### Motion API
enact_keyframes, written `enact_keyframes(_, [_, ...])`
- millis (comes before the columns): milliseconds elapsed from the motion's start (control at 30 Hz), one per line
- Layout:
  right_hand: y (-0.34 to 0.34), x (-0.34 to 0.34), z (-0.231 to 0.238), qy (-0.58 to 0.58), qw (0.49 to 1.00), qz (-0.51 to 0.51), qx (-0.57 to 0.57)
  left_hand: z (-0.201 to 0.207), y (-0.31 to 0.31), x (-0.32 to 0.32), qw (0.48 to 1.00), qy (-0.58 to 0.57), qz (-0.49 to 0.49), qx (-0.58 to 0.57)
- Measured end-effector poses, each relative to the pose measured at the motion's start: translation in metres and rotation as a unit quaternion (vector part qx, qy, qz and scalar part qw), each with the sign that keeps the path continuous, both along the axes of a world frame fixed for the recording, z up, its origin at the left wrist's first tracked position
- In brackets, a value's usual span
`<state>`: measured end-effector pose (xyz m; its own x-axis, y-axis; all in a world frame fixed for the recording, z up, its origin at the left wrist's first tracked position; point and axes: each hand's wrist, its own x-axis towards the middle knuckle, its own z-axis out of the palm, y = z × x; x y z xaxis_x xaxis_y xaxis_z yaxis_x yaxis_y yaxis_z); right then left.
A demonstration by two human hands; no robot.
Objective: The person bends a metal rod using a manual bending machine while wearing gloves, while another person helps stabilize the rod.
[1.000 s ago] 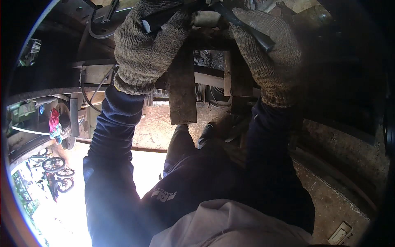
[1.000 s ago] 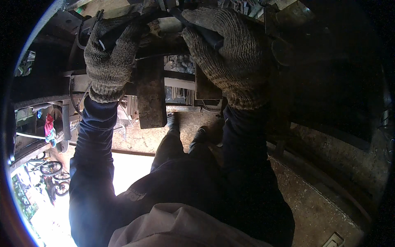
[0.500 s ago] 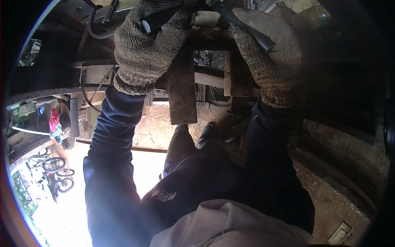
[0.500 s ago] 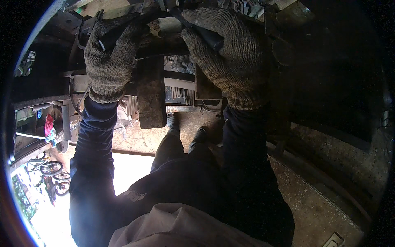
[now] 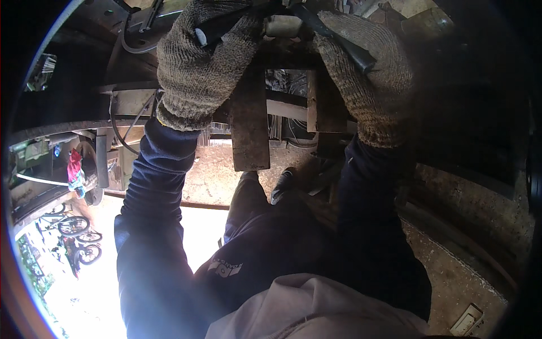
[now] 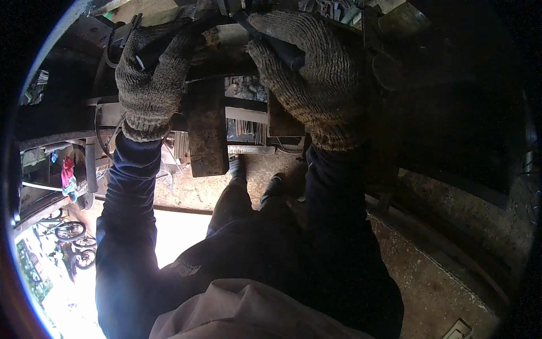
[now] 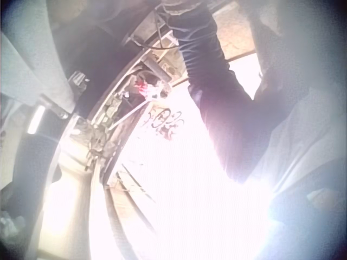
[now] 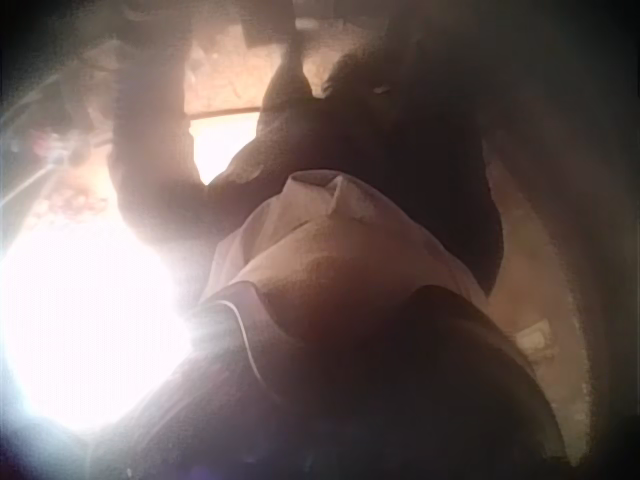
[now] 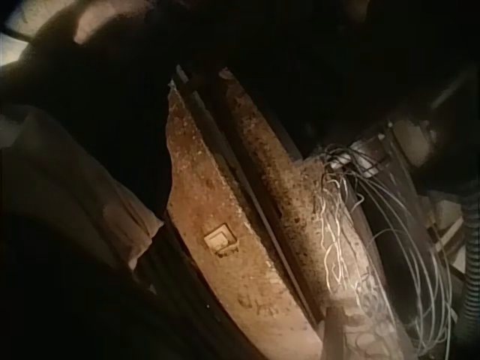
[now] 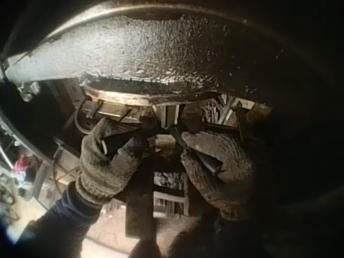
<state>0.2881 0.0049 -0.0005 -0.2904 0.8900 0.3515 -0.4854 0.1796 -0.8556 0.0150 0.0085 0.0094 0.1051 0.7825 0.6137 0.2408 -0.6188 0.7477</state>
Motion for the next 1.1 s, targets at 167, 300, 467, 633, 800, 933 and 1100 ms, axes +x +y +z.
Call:
enact_keyframes(167, [0.011,0.022,-0.031,0.021,0.993,0.090,-0.074,-0.003,-0.001,0.000,1.000,-0.001,0.011,0.001])
enact_keyframes(300, [0.012,0.021,-0.035,0.051,0.989,0.105,-0.087,0.001,-0.003,-0.002,1.000,0.016,0.011,-0.001])
enact_keyframes(467, [0.011,0.023,-0.038,0.110,0.976,0.140,-0.128,-0.001,-0.002,-0.003,0.999,0.041,0.027,0.023])
enact_keyframes(633, [0.008,0.018,-0.030,0.064,0.985,0.096,-0.131,0.001,-0.003,-0.002,0.998,0.044,0.040,0.024])
enact_keyframes(800, [0.011,0.022,-0.041,0.120,0.979,0.109,-0.126,0.000,-0.002,-0.003,0.997,0.053,0.050,0.015])
enact_keyframes(933, [0.020,0.036,-0.053,0.307,0.890,0.236,-0.240,0.002,-0.003,0.000,0.996,0.057,0.060,0.022])
enact_keyframes(1100, [-0.004,-0.015,0.006,-0.244,0.939,-0.169,0.170,0.000,-0.003,-0.004,0.997,0.046,0.057,0.014])
